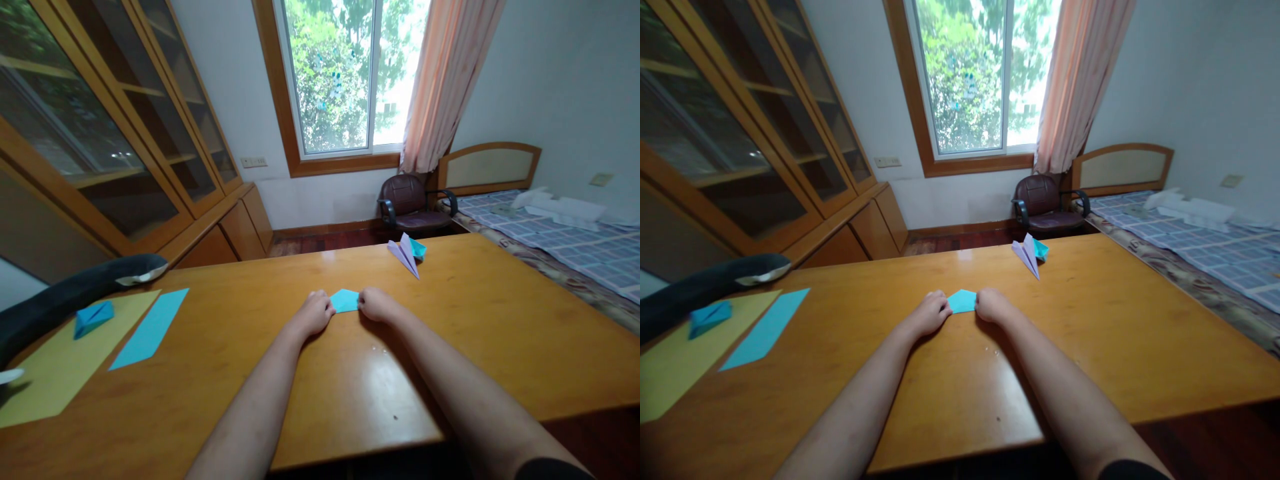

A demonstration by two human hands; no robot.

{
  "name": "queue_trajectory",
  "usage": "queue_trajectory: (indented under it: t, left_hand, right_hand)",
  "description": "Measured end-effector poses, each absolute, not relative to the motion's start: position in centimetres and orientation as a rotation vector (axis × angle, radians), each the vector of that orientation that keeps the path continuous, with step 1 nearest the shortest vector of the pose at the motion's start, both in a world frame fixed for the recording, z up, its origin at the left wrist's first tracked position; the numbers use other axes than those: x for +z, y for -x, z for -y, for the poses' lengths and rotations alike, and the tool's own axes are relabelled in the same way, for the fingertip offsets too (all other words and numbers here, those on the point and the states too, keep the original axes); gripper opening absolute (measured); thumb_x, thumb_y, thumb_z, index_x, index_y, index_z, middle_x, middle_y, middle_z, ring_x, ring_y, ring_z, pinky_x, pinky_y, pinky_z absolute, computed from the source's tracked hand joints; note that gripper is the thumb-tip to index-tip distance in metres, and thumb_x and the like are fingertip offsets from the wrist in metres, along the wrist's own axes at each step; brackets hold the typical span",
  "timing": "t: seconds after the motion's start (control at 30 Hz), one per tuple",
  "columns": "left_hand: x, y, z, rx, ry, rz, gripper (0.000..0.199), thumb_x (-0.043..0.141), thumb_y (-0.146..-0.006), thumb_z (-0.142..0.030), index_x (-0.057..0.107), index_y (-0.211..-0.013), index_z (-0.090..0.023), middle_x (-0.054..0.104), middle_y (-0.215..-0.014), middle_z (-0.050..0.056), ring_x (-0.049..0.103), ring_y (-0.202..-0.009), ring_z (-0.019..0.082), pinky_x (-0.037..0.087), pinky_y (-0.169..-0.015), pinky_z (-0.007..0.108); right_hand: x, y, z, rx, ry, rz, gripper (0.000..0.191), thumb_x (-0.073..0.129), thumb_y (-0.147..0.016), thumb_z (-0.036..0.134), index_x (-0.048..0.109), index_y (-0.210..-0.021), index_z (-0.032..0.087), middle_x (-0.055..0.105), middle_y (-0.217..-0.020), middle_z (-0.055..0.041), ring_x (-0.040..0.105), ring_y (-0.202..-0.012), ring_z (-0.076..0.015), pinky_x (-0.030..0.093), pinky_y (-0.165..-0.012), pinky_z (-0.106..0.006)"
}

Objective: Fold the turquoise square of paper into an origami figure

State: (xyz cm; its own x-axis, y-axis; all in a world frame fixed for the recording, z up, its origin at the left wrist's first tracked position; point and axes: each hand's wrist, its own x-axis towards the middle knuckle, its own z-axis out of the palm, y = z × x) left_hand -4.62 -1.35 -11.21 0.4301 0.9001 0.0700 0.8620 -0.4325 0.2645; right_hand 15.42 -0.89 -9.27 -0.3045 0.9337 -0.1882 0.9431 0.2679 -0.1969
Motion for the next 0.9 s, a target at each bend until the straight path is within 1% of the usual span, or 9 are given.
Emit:
queue_trajectory:
  t: [0.1, 0.23, 0.3, 0.43, 0.53, 0.6, 0.7, 0.83, 0.9]
  left_hand:
    - [-10.9, 4.3, 1.3, 0.267, -2.431, -1.639, 0.02, 0.053, -0.081, -0.028, 0.065, -0.07, -0.017, 0.063, -0.084, 0.008, 0.054, -0.081, 0.018, 0.04, -0.074, 0.029]
    - [-10.4, 3.8, 1.4, 0.161, -2.299, -1.78, 0.021, 0.057, -0.077, -0.032, 0.069, -0.069, -0.016, 0.068, -0.079, 0.009, 0.058, -0.073, 0.018, 0.041, -0.069, 0.028]
    - [-10.2, 3.6, 1.7, 0.137, -2.27, -1.839, 0.022, 0.057, -0.077, -0.033, 0.071, -0.071, -0.018, 0.069, -0.077, 0.009, 0.059, -0.072, 0.018, 0.041, -0.069, 0.028]
    - [-10.1, 3.6, 2.1, 0.195, -2.278, -1.898, 0.021, 0.057, -0.076, -0.033, 0.073, -0.075, -0.02, 0.07, -0.08, 0.009, 0.06, -0.076, 0.02, 0.042, -0.072, 0.029]
    - [-10.1, 3.5, 2.6, 0.261, -2.287, -1.907, 0.017, 0.058, -0.075, -0.031, 0.072, -0.076, -0.021, 0.069, -0.082, 0.008, 0.059, -0.08, 0.021, 0.042, -0.075, 0.03]
    - [-9.9, 3.2, 2.9, 0.322, -2.346, -1.864, 0.017, 0.056, -0.077, -0.026, 0.072, -0.081, -0.022, 0.068, -0.086, 0.008, 0.058, -0.085, 0.021, 0.042, -0.078, 0.03]
    - [-9.6, 2.4, 3.6, 0.315, -2.458, -1.705, 0.025, 0.048, -0.082, -0.022, 0.072, -0.088, -0.022, 0.066, -0.092, 0.009, 0.056, -0.091, 0.022, 0.04, -0.082, 0.031]
    - [-9.2, 1.4, 4.5, 0.174, -2.476, -1.636, 0.03, 0.042, -0.086, -0.024, 0.072, -0.083, -0.02, 0.065, -0.093, 0.011, 0.055, -0.095, 0.023, 0.04, -0.082, 0.032]
    - [-9.0, 1.0, 4.8, 0.141, -2.465, -1.675, 0.031, 0.041, -0.087, -0.024, 0.071, -0.085, -0.019, 0.065, -0.095, 0.011, 0.055, -0.094, 0.023, 0.041, -0.08, 0.031]
  right_hand:
    - [-9.7, -15.3, 0.7, -0.418, -1.883, -2.439, 0.026, 0.048, -0.079, 0.019, 0.072, -0.086, 0.014, 0.071, -0.09, -0.0161, 0.066, -0.078, -0.0217, 0.042, -0.064, -0.024]
    - [-10.1, -15.1, 0.5, -0.426, -1.933, -2.412, 0.022, 0.053, -0.077, 0.019, 0.072, -0.085, 0.014, 0.071, -0.088, -0.016, 0.066, -0.077, -0.0223, 0.042, -0.063, -0.024]
    - [-10.2, -15.0, 0.5, -0.437, -1.96, -2.399, 0.021, 0.054, -0.075, 0.018, 0.072, -0.084, 0.013, 0.071, -0.088, -0.0165, 0.066, -0.078, -0.0227, 0.043, -0.064, -0.024]
    - [-10.4, -15.0, 0.6, -0.464, -2.045, -2.388, 0.023, 0.053, -0.074, 0.017, 0.072, -0.086, 0.013, 0.071, -0.089, -0.0165, 0.066, -0.08, -0.0227, 0.042, -0.065, -0.025]
    - [-10.5, -15.2, 1.0, -0.488, -2.087, -2.419, 0.024, 0.051, -0.075, 0.018, 0.072, -0.086, 0.015, 0.071, -0.089, -0.0134, 0.065, -0.079, -0.0216, 0.04, -0.065, -0.025]
    - [-10.3, -15.2, 1.4, -0.484, -2.096, -2.452, 0.024, 0.05, -0.076, 0.018, 0.071, -0.086, 0.017, 0.071, -0.088, -0.0113, 0.064, -0.078, -0.0204, 0.039, -0.065, -0.025]
    - [-10.0, -15.3, 2.2, -0.364, -2.055, -2.566, 0.024, 0.048, -0.079, 0.018, 0.071, -0.087, 0.018, 0.07, -0.09, -0.0094, 0.061, -0.081, -0.0188, 0.038, -0.068, -0.025]
    - [-9.6, -15.0, 3.4, -0.135, -1.882, -2.745, 0.025, 0.046, -0.085, 0.021, 0.071, -0.082, 0.017, 0.067, -0.088, -0.0098, 0.057, -0.084, -0.0192, 0.036, -0.074, -0.027]
    - [-9.6, -14.6, 3.9, -0.072, -1.769, -2.812, 0.027, 0.046, -0.087, 0.023, 0.071, -0.082, 0.016, 0.066, -0.087, -0.0098, 0.055, -0.085, -0.0198, 0.036, -0.075, -0.028]
